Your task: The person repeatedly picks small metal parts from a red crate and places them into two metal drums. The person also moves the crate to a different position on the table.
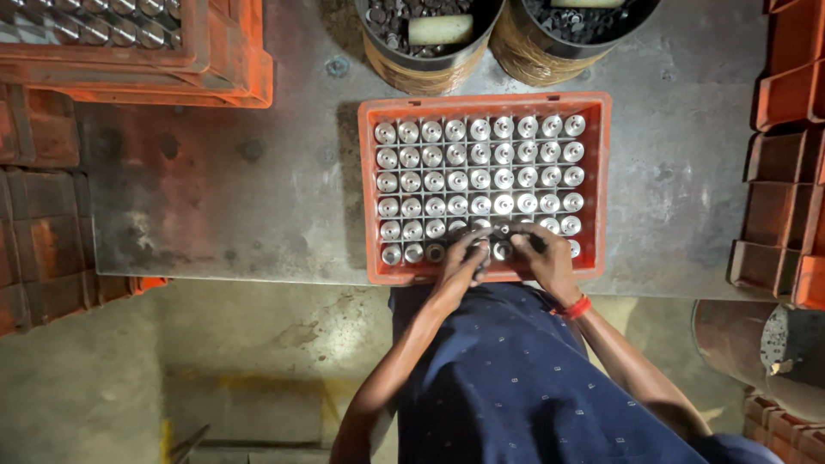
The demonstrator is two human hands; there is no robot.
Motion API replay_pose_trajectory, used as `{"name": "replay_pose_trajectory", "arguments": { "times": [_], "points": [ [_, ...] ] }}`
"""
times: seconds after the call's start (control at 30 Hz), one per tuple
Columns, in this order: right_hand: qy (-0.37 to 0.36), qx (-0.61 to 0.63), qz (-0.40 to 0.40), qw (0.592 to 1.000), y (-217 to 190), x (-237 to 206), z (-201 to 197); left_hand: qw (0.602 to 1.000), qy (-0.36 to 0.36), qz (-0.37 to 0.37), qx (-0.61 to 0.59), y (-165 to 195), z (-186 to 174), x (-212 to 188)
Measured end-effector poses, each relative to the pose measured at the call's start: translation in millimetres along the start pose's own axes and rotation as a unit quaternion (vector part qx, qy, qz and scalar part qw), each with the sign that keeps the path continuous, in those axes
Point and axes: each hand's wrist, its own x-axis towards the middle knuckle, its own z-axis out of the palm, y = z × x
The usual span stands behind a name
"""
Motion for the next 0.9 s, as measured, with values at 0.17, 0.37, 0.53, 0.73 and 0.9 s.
{"name": "replay_pose_trajectory", "arguments": {
  "times": [0.17,0.37,0.53,0.73,0.9],
  "points": [
    [-0.087,0.162,0.116,0.976,17.7,-11.0,0.0,0.998,0.033,-0.044,0.026,-7.9,20.2,10.8],
    [0.013,-0.057,-0.085,0.995,10.4,-13.6,-31.9,0.989,0.062,-0.028,-0.129,-18.2,-2.5,22.0],
    [-0.043,-0.153,0.032,0.987,0.0,-0.6,-23.8,0.993,0.066,-0.027,-0.098,-27.4,-6.6,21.7],
    [-0.055,-0.093,0.02,0.994,-0.9,6.0,-28.5,0.998,-0.041,0.027,-0.028,-18.4,3.0,20.8],
    [-0.114,0.24,0.173,0.948,2.1,-16.0,-25.3,0.992,-0.126,-0.002,-0.029,-15.9,27.4,17.8]
  ]
}}
